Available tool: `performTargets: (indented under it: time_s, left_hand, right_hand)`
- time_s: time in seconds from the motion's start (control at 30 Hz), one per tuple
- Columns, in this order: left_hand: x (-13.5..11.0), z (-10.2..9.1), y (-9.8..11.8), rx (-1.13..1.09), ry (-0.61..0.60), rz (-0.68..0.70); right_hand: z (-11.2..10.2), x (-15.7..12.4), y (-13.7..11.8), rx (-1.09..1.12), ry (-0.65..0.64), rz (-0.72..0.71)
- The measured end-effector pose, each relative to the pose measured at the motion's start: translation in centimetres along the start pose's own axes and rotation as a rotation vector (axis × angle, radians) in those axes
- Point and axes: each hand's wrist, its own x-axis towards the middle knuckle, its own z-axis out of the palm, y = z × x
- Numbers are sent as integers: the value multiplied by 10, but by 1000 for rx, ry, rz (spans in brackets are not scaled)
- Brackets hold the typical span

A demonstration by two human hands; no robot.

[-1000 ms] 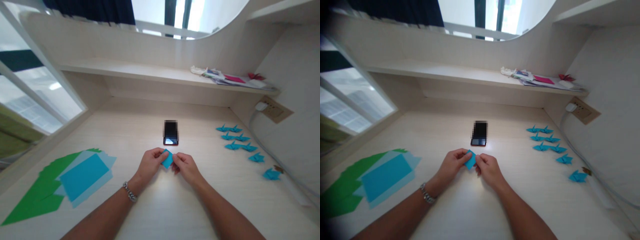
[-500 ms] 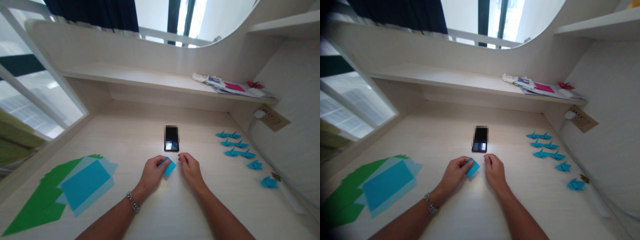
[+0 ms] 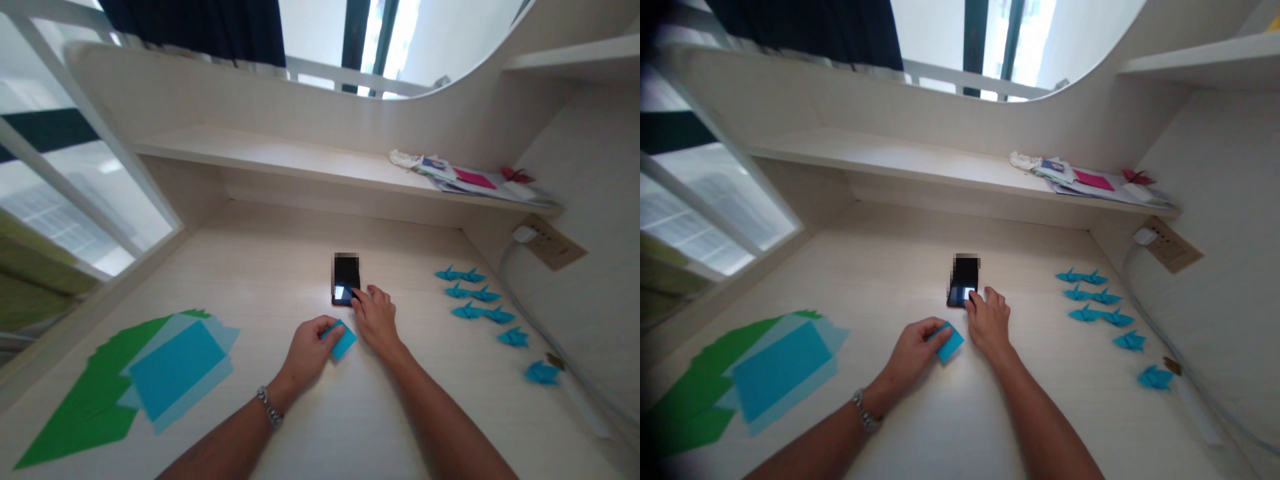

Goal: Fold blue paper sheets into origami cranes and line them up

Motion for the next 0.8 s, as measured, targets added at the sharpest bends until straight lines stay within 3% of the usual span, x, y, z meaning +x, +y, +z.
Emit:
performTargets:
  time_s: [0.43, 0.8]
  left_hand:
    - [-2, -2, 0, 33, -29, -21]
    - [-2, -3, 2, 42, -45, -30]
  right_hand:
    - [4, 7, 12, 71, -25, -28]
    - [2, 13, 9, 55, -13, -43]
